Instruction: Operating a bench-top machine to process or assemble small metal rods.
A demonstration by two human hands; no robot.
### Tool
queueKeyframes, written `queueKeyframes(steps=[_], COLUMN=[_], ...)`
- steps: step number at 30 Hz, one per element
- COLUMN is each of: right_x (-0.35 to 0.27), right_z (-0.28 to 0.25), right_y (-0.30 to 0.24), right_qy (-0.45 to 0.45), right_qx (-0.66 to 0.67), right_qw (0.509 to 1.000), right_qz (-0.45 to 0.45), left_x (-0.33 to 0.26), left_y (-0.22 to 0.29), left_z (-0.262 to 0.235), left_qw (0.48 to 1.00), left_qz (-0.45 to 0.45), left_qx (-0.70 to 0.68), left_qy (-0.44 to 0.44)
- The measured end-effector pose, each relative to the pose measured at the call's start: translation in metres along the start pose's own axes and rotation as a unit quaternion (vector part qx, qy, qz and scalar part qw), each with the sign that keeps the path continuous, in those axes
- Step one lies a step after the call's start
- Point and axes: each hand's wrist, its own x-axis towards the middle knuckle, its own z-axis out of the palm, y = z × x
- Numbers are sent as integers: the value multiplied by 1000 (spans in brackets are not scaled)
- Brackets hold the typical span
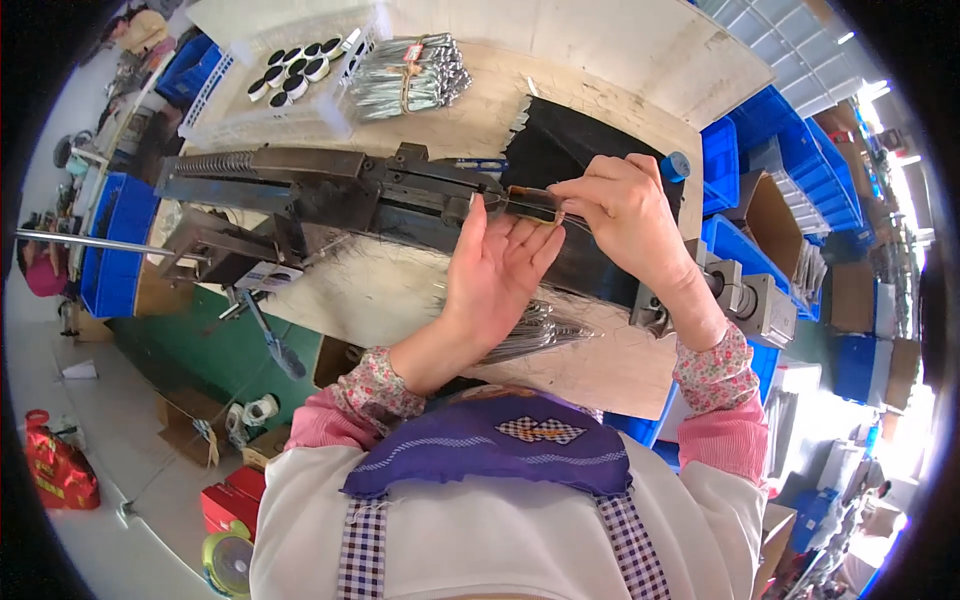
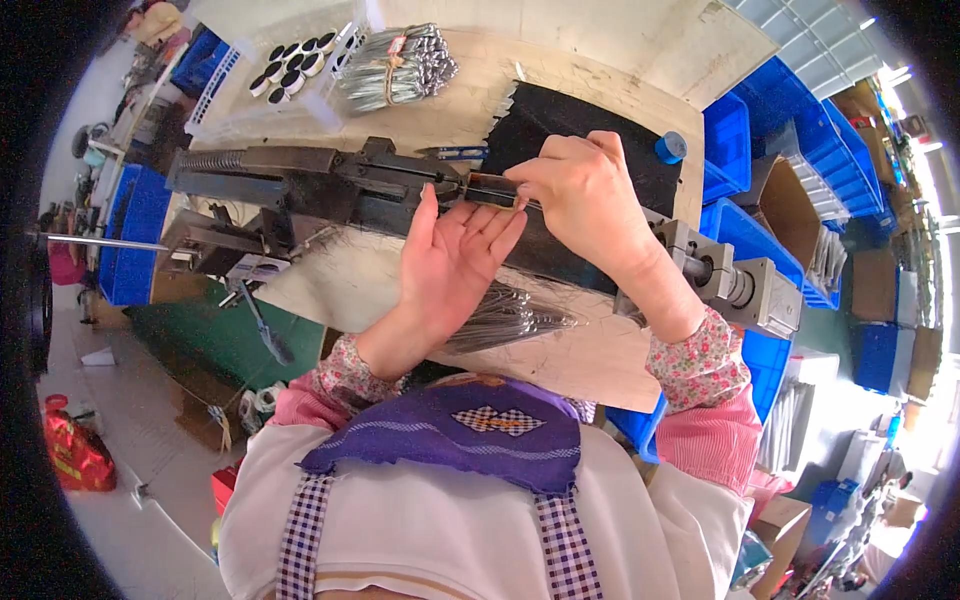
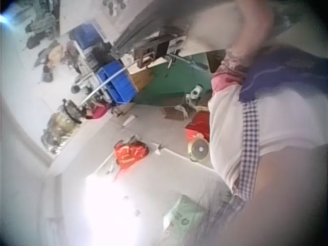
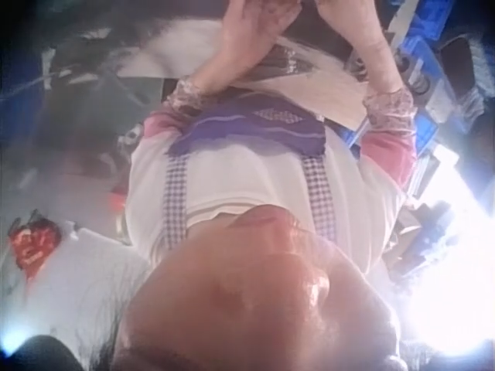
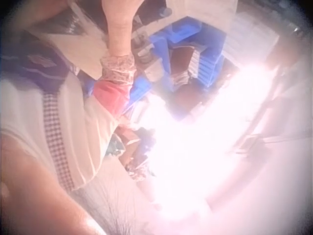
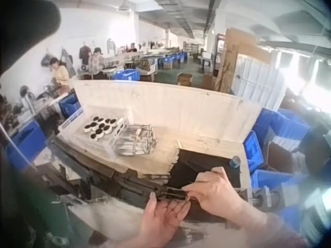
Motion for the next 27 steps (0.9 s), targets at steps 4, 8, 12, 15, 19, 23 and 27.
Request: queueKeyframes(steps=[4, 8, 12, 15, 19, 23, 27], right_x=[-6, 4, -15, -14, -8, -9, -13], right_z=[12, -5, -10, 0, 6, 7, 3], right_y=[-22, -22, -40, -47, -50, -54, -53], right_qy=[37, 70, 10, -19, -85, -108, -130], right_qx=[4, 204, 74, -3, -116, -142, -167], right_qw=[997, 969, 991, 997, 989, 983, 977], right_qz=[-63, 122, 112, 78, 40, 32, 34], left_x=[-1, -6, -9, -14, -4, -12, -8], left_y=[-1, 2, 7, 7, 10, 7, 10], left_z=[-6, -4, -12, 0, -11, 5, -1], left_qw=[999, 999, 998, 999, 989, 998, 996], left_qz=[-15, 16, 28, 31, 16, 6, -4], left_qx=[-31, -36, -54, -40, -14, 8, 81], left_qy=[-17, 3, -12, 18, -148, 59, 35])
